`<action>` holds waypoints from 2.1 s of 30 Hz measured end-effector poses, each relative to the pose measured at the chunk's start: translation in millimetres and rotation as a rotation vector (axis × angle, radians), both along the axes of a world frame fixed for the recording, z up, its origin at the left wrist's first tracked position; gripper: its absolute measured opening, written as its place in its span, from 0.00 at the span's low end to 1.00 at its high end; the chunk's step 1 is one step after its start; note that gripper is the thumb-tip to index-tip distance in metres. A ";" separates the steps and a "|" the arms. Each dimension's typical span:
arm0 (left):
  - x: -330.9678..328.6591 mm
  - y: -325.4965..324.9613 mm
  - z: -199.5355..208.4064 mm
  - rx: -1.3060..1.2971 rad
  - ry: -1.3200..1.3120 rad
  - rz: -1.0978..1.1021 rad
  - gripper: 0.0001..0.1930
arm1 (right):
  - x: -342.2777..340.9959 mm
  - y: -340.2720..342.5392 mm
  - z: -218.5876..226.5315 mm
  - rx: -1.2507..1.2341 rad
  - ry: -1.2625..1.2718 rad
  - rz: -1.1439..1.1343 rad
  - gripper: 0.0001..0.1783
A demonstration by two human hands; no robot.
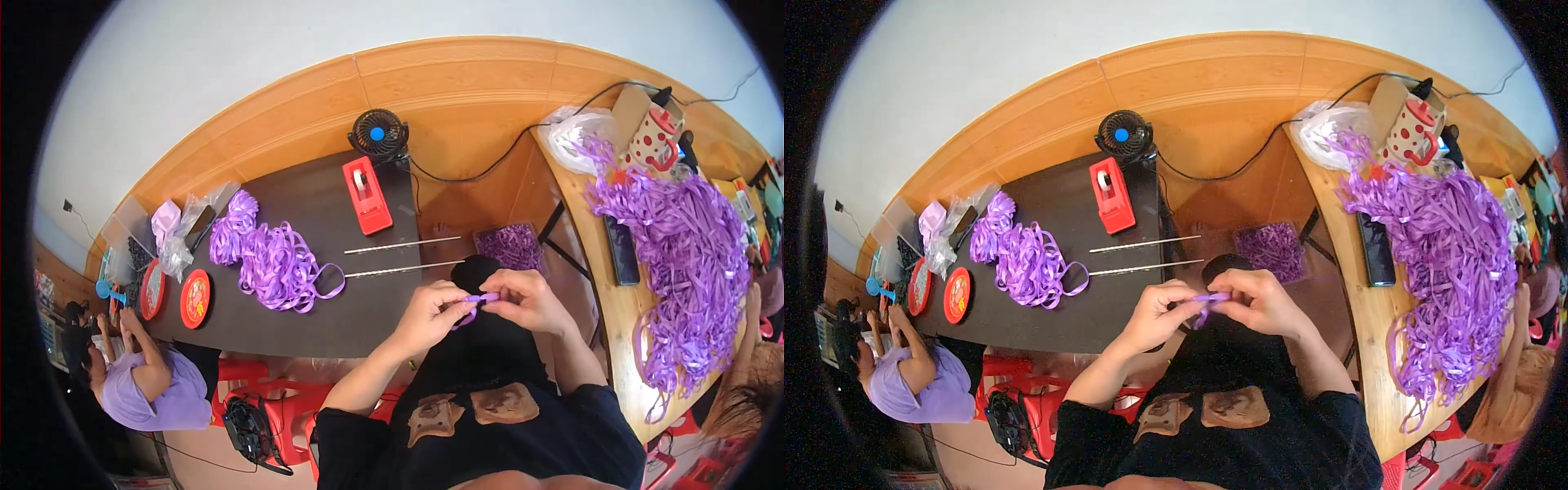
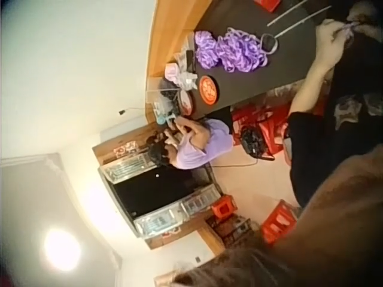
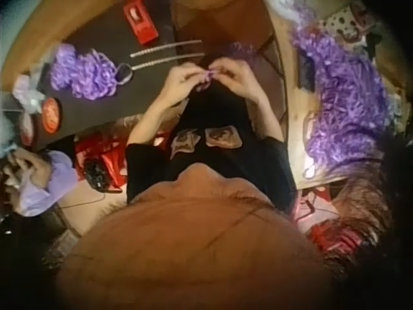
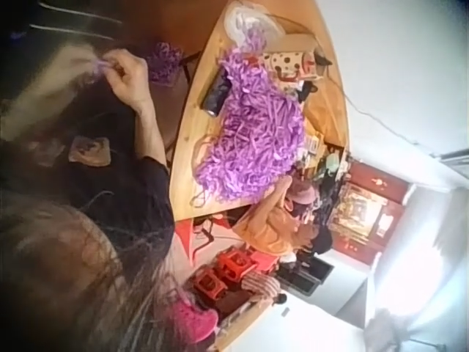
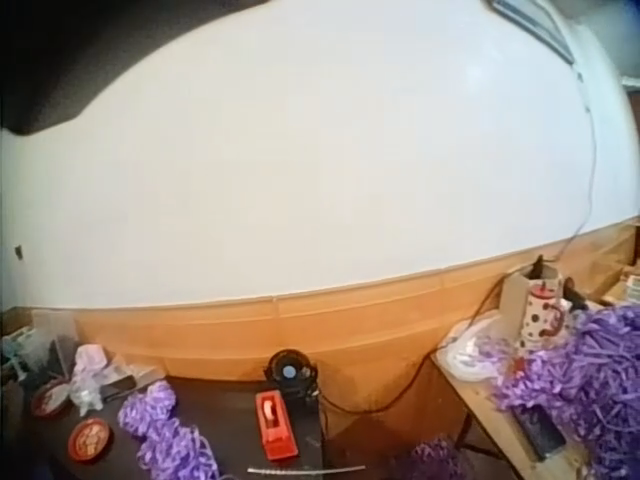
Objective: Assembling purple ribbon bows using a wire frame and tape.
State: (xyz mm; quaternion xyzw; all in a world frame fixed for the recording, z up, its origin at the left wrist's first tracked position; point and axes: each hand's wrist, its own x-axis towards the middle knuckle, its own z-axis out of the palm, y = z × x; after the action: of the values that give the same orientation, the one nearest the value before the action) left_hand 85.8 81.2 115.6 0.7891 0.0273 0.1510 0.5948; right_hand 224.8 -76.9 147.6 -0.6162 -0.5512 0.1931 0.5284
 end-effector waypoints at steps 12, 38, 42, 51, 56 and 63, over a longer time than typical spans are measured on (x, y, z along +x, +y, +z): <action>8.0 -8.6 3.8 -0.130 0.053 -0.077 0.11 | 8.2 3.0 3.5 0.014 -0.088 0.113 0.12; 6.3 -7.2 12.2 -0.441 0.197 -0.169 0.04 | 9.7 12.5 -27.2 0.212 -0.519 -0.116 0.12; -2.0 -13.3 18.6 -0.233 0.028 -0.288 0.04 | 22.3 22.8 -53.6 0.267 -0.433 -0.188 0.12; -20.8 -39.4 53.9 -0.117 -0.173 -0.658 0.03 | 45.9 41.4 -101.0 0.363 -0.139 -0.345 0.08; -24.7 -44.9 66.0 -0.026 -0.273 -0.815 0.04 | 53.2 45.8 -109.4 0.279 0.041 -0.458 0.05; -25.9 -28.4 69.0 -0.174 -0.434 -0.609 0.07 | 53.0 38.5 -120.5 0.154 0.033 -0.445 0.05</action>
State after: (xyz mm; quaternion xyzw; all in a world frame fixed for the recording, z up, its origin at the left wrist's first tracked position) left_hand 59.8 52.8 184.6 0.6572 -0.3224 0.1281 0.6691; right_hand 277.8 -38.4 27.1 -0.6771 -0.4061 0.0389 0.6124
